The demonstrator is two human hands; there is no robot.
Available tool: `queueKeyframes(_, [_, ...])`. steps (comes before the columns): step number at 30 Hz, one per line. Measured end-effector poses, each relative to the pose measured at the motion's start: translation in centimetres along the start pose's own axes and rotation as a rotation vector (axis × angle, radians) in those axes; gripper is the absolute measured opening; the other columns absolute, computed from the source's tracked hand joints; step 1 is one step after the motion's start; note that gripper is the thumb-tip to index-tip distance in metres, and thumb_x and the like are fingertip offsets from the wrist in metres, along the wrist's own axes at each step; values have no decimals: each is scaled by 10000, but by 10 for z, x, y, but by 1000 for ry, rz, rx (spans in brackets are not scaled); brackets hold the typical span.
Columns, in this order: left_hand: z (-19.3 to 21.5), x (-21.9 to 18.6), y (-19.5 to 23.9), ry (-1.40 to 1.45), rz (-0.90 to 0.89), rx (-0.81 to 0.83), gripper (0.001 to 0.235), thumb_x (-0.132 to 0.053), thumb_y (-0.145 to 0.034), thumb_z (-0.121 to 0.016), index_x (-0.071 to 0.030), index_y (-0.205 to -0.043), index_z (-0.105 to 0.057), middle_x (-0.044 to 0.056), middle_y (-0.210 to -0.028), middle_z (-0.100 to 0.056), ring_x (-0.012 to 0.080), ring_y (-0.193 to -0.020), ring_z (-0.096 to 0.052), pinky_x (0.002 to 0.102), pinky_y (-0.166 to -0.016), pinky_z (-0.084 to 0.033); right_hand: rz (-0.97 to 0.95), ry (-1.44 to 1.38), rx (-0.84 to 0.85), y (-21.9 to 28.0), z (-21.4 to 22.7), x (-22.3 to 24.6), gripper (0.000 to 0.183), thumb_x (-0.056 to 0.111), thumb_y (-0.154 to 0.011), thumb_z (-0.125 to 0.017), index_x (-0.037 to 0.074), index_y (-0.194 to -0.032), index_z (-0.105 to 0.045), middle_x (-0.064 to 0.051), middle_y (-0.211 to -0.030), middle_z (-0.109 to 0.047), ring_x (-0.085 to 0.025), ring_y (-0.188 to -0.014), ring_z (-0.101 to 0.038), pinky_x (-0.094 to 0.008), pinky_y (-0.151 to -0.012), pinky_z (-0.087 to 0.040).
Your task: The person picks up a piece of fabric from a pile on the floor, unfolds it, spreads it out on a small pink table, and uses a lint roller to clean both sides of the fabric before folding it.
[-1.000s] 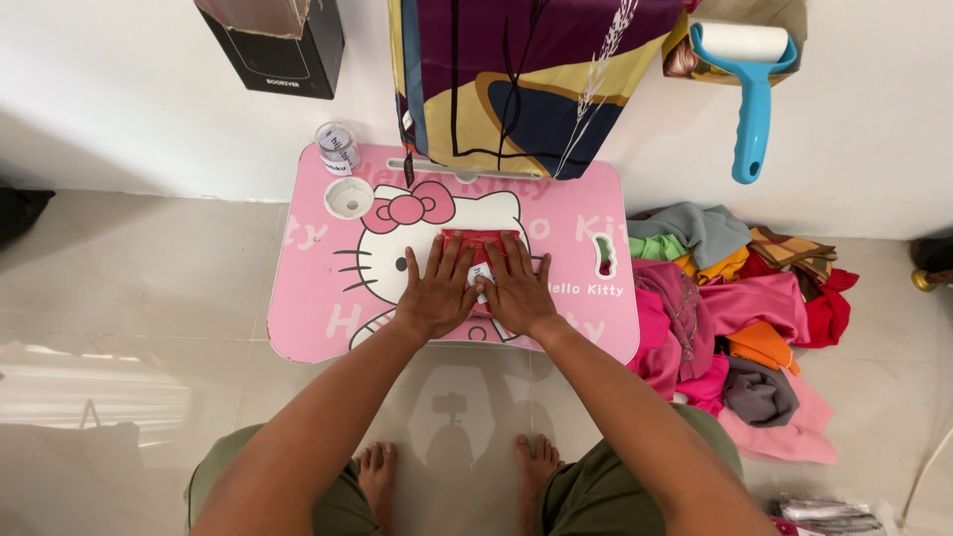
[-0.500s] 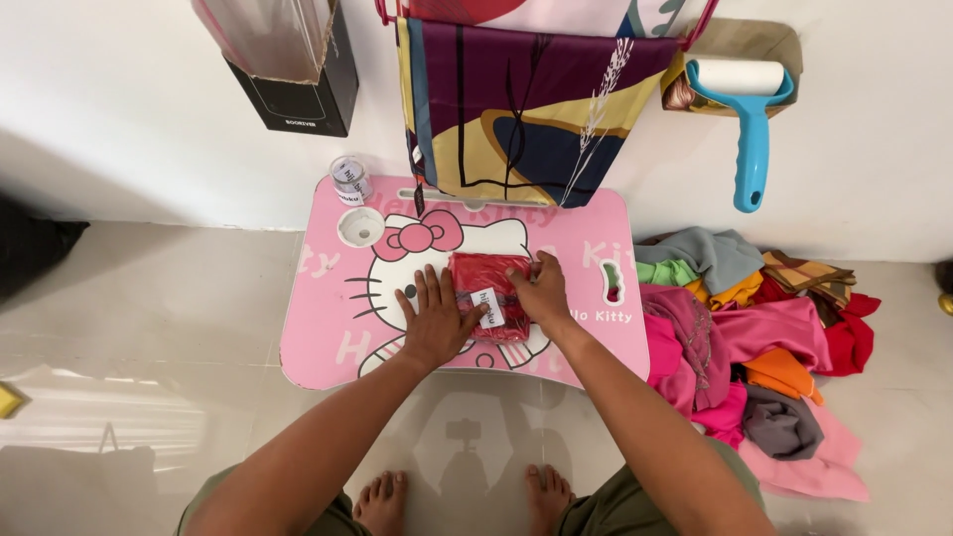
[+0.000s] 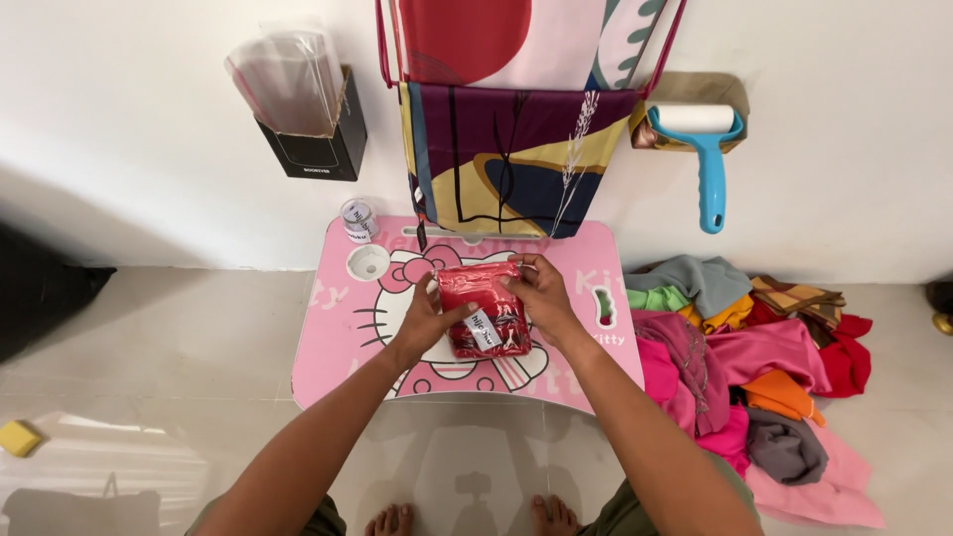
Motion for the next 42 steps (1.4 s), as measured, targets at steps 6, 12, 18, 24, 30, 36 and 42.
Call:
queueKeyframes(6, [2, -21, -7, 252, -82, -26, 656, -155, -755, -926, 10, -1316, -630, 130, -1060, -702, 219, -976, -692, 345, -833, -597, 20, -115, -128, -27, 25, -3, 356, 95, -849, -839, 33, -1158, -671, -76, -954, -694, -195, -877, -681, -318, -786, -580])
queueKeyframes(12, [-10, -39, 0, 424, -29, -94, 497, -222, -826, -898, 13, -1204, -678, 136, -990, -691, 251, -891, -723, 404, -733, -626, -136, 70, -173, -20, 27, 1, 380, 355, -951, -758, 75, -1197, -684, -130, -998, -685, -237, -900, -696, -367, -755, -607])
queueKeyframes(18, [-6, -35, -3, 100, -29, -202, 566, -468, -867, -835, -6, -1166, -701, 132, -918, -695, 222, -827, -661, 375, -700, -556, 99, 539, -71, -21, 16, 25, 630, 372, -892, -793, 56, -1374, -539, -238, -1206, -701, -403, -1170, -680, -528, -976, -551])
queueKeyframes(24, [-5, 6, -72, -84, -128, -168, 684, -634, -975, -698, 15, -1190, -661, 156, -953, -606, 218, -838, -585, 358, -677, -465, 40, 1070, -141, -22, 31, 48, 548, 459, -965, -528, 67, -1346, -485, -287, -1025, -735, -503, -1080, -697, -624, -897, -546])
queueKeyframes(30, [-111, -60, 7, 53, -189, -82, 324, -427, -1068, -696, -173, -873, -644, -71, -840, -650, 42, -748, -571, 248, -680, -499, -24, 1057, -244, 68, 79, 144, 570, 428, -955, -452, 52, -1379, -392, -195, -1111, -750, -436, -990, -709, -580, -644, -532])
queueKeyframes(36, [-298, 73, -14, -183, -255, 370, 399, -402, -1135, -621, -25, -1006, -647, 122, -827, -579, 213, -719, -633, 391, -597, -544, -19, 1073, -511, 210, 255, 141, 636, 416, -925, -615, 28, -1399, -442, -314, -1027, -733, -535, -1059, -702, -685, -873, -527])
queueKeyframes(42, [-469, 111, 172, -544, -67, 1289, 341, -131, -920, -708, 83, -1184, -741, 312, -1345, -618, 328, -898, -714, 488, -874, -570, -338, 1103, -564, 417, 431, 94, 601, 350, -913, -691, 83, -1431, -544, -269, -1340, -640, -501, -1273, -563, -609, -1046, -463])
Point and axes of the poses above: each hand's wrist, its own y-axis away from the middle knuckle, its own z-axis out of the back of the hand, x = y × z, the point moved 7 cm from there along -y, towards the middle knuckle
